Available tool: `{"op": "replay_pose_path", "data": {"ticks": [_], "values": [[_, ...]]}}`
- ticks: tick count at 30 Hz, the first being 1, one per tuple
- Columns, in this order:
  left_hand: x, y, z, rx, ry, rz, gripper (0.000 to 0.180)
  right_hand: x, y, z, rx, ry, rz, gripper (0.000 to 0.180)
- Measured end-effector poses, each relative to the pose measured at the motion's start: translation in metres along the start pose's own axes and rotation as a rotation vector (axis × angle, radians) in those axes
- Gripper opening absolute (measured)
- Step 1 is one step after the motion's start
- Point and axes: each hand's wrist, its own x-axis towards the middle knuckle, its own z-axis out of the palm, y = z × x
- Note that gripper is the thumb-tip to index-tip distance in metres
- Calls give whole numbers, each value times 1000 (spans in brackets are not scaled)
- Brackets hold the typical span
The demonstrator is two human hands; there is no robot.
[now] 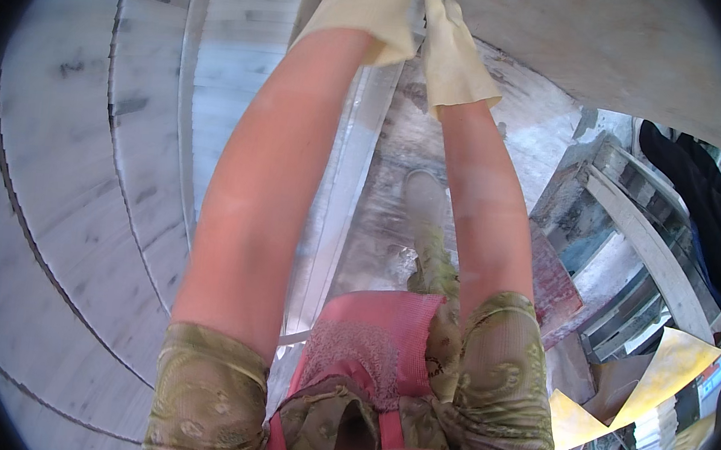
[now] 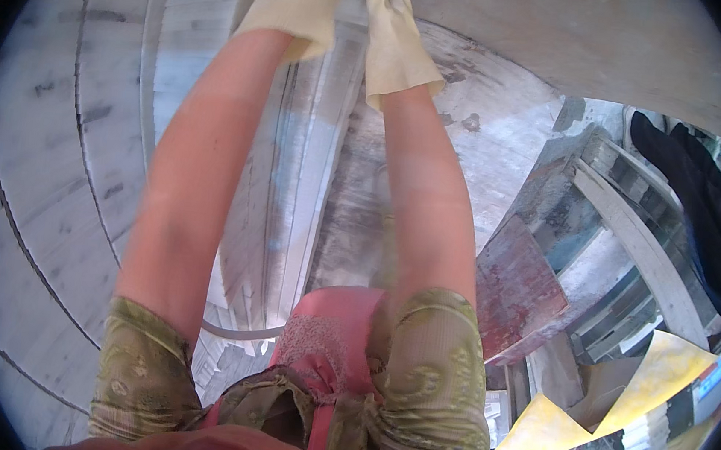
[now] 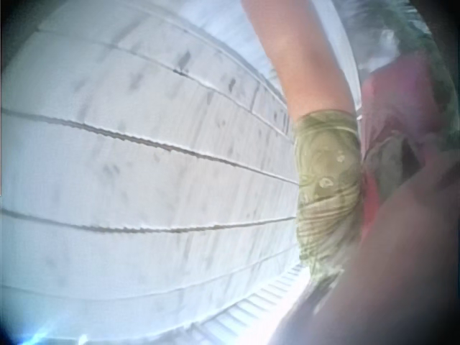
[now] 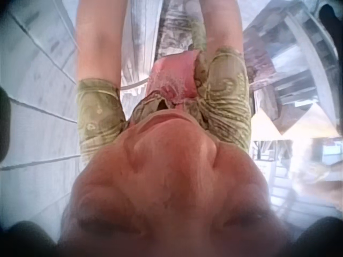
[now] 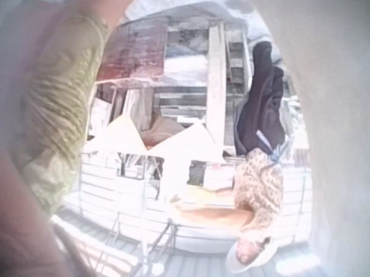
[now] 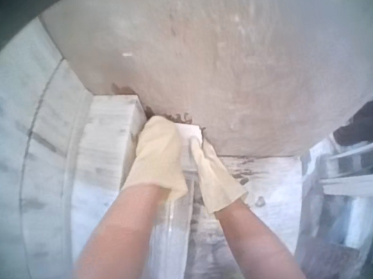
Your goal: The person repeatedly picks up small white rectangular tiles, wipes them on a yellow board, and stacks them on a nearby rack. The person also places a white plastic basket on the rack and continues stacking tiles.
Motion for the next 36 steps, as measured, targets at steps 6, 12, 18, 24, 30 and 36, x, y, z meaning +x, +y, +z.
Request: {"op": "replay_pose_path", "data": {"ticks": [6,12,18,24,30,36], "values": [[8,8,-40,20,-43,21,16,28,14,20,122,-70,274,41],[43,9,-12,-5,-7,-209,25,57,17,13,349,-122,693,44],[42,-20,3,413,15,153,32,33,0,14,-19,-146,720,49],[50,-19,13,215,-95,101,24,60,23,39,354,-65,850,67],[48,-30,18,395,-6,93,23,64,20,-3,642,-373,1066,74],[52,-7,13,139,-99,-62,21,70,21,26,335,-3,535,60]]}}
